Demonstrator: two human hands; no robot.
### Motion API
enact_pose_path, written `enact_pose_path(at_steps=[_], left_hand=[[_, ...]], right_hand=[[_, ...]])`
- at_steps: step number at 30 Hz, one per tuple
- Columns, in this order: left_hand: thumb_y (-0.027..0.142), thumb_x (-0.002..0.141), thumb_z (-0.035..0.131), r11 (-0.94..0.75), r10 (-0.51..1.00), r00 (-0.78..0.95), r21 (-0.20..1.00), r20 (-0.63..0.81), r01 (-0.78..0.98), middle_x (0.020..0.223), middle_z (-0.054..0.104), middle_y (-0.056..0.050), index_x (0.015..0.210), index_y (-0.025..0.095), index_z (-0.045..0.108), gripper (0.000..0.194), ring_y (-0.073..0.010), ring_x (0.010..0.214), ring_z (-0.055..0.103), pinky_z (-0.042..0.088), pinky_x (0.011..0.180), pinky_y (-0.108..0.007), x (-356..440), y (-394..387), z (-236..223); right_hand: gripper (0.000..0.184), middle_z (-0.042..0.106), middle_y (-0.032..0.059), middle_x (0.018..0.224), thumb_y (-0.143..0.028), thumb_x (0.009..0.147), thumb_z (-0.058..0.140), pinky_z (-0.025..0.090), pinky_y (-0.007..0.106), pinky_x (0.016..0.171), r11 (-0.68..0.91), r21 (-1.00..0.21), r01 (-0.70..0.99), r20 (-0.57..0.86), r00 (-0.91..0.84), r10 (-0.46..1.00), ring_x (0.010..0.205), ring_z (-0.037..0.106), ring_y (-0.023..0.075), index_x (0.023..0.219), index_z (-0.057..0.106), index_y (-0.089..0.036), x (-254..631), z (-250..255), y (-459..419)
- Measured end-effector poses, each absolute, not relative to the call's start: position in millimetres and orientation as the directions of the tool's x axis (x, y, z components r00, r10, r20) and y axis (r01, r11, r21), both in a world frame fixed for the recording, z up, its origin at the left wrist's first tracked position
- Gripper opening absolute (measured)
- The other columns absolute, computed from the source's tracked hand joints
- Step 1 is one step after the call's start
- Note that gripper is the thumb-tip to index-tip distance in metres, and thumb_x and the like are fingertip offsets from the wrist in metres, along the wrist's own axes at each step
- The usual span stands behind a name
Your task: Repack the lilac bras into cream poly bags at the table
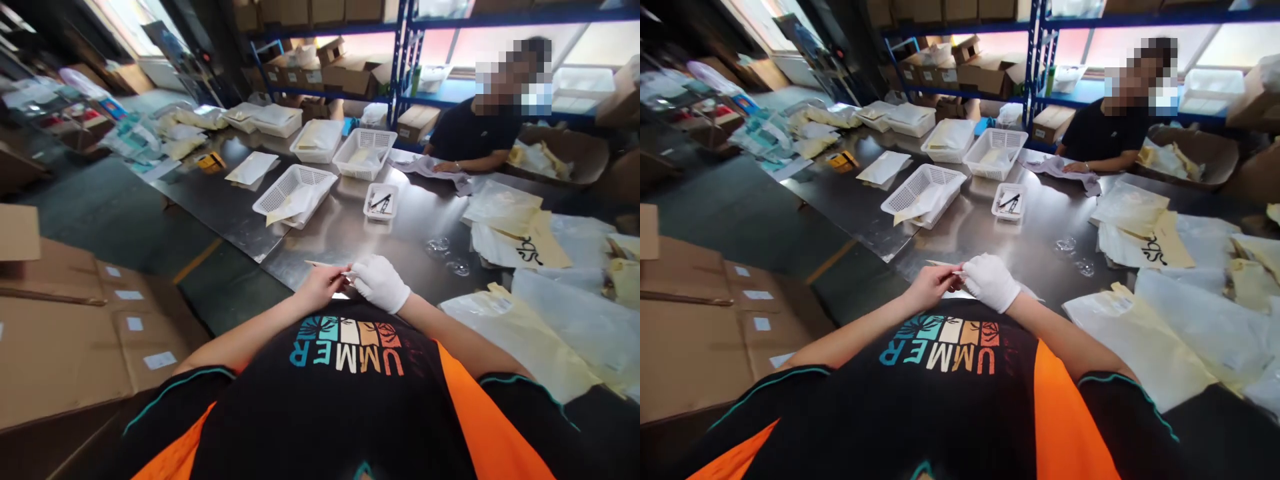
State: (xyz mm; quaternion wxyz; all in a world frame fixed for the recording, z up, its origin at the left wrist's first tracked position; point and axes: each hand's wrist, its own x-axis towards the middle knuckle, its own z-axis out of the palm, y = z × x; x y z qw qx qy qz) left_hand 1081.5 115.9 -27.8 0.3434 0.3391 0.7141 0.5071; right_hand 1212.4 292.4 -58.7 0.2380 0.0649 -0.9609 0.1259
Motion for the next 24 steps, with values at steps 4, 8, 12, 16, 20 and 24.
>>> enact_pose_path(at_steps=[4, 8, 12, 16, 20, 24], left_hand=[[0.022, 0.093, 0.075, 0.235, 0.876, -0.477, 0.797, 0.074, 0.556, 0.076, 0.075, -0.006, 0.089, 0.022, 0.073, 0.005, -0.0201, 0.069, 0.068, 0.044, 0.069, -0.026, 1087.9, 131.5, -23.9], [0.025, 0.096, 0.073, 0.233, 0.888, -0.438, 0.686, 0.138, 0.689, 0.071, 0.072, -0.006, 0.087, 0.023, 0.071, 0.009, -0.0216, 0.067, 0.066, 0.04, 0.067, -0.028, 1086.7, 137.8, -20.3], [0.022, 0.096, 0.07, 0.208, 0.9, -0.41, 0.684, 0.146, 0.7, 0.074, 0.074, -0.008, 0.087, 0.024, 0.073, 0.009, -0.0218, 0.067, 0.066, 0.038, 0.066, -0.028, 1090.2, 129.0, -21.0], [0.021, 0.093, 0.072, 0.186, 0.893, -0.425, 0.743, 0.145, 0.643, 0.078, 0.079, -0.009, 0.085, 0.025, 0.074, 0.009, -0.0226, 0.069, 0.07, 0.042, 0.066, -0.027, 1086.5, 112.9, -23.4], [0.026, 0.091, 0.073, 0.157, 0.843, -0.507, 0.82, 0.179, 0.55, 0.083, 0.082, -0.008, 0.088, 0.025, 0.075, 0.004, -0.0244, 0.077, 0.077, 0.052, 0.072, -0.028, 1071.6, 99.8, -18.2], [0.036, 0.095, 0.064, 0.116, 0.738, -0.612, 0.84, 0.284, 0.531, 0.085, 0.084, -0.007, 0.092, 0.023, 0.073, 0.016, -0.0227, 0.074, 0.079, 0.06, 0.073, -0.031, 1039.2, 83.7, -2.9]], right_hand=[[0.034, 0.07, 0.0107, 0.084, -0.033, 0.112, 0.048, 0.038, 0.039, 0.076, 0.986, -0.107, -0.132, 0.58, -0.813, -0.046, 0.082, 0.056, 0.0263, 0.099, 0.076, -0.019, 1216.4, -62.3, 298.7], [0.034, 0.066, 0.0098, 0.078, -0.036, 0.11, 0.052, 0.034, 0.04, 0.072, 0.988, -0.049, -0.147, 0.64, -0.764, -0.082, 0.076, 0.054, 0.0256, 0.088, 0.074, -0.021, 1216.4, -65.0, 308.7], [0.037, 0.067, 0.0099, 0.078, -0.037, 0.109, 0.049, 0.032, 0.04, 0.071, 0.989, -0.018, -0.148, 0.602, -0.791, -0.108, 0.075, 0.054, 0.0247, 0.086, 0.073, -0.022, 1217.6, -62.2, 298.0], [0.035, 0.063, 0.0074, 0.073, -0.034, 0.108, 0.05, 0.028, 0.039, 0.071, 0.987, 0.055, -0.153, 0.584, -0.796, -0.157, 0.073, 0.05, 0.0227, 0.084, 0.073, -0.021, 1210.1, -58.3, 282.2], [0.035, 0.058, 0.0061, 0.07, -0.031, 0.105, 0.053, 0.023, 0.038, 0.071, 0.987, 0.108, -0.122, 0.599, -0.784, -0.162, 0.071, 0.042, 0.0213, 0.077, 0.071, -0.021, 1207.8, -55.8, 287.0], [0.031, 0.058, 0.0059, 0.069, -0.021, 0.102, 0.055, 0.024, 0.038, 0.074, 0.988, 0.142, -0.061, 0.619, -0.773, -0.137, 0.073, 0.04, 0.0208, 0.075, 0.071, -0.02, 1234.4, -58.6, 313.5]])
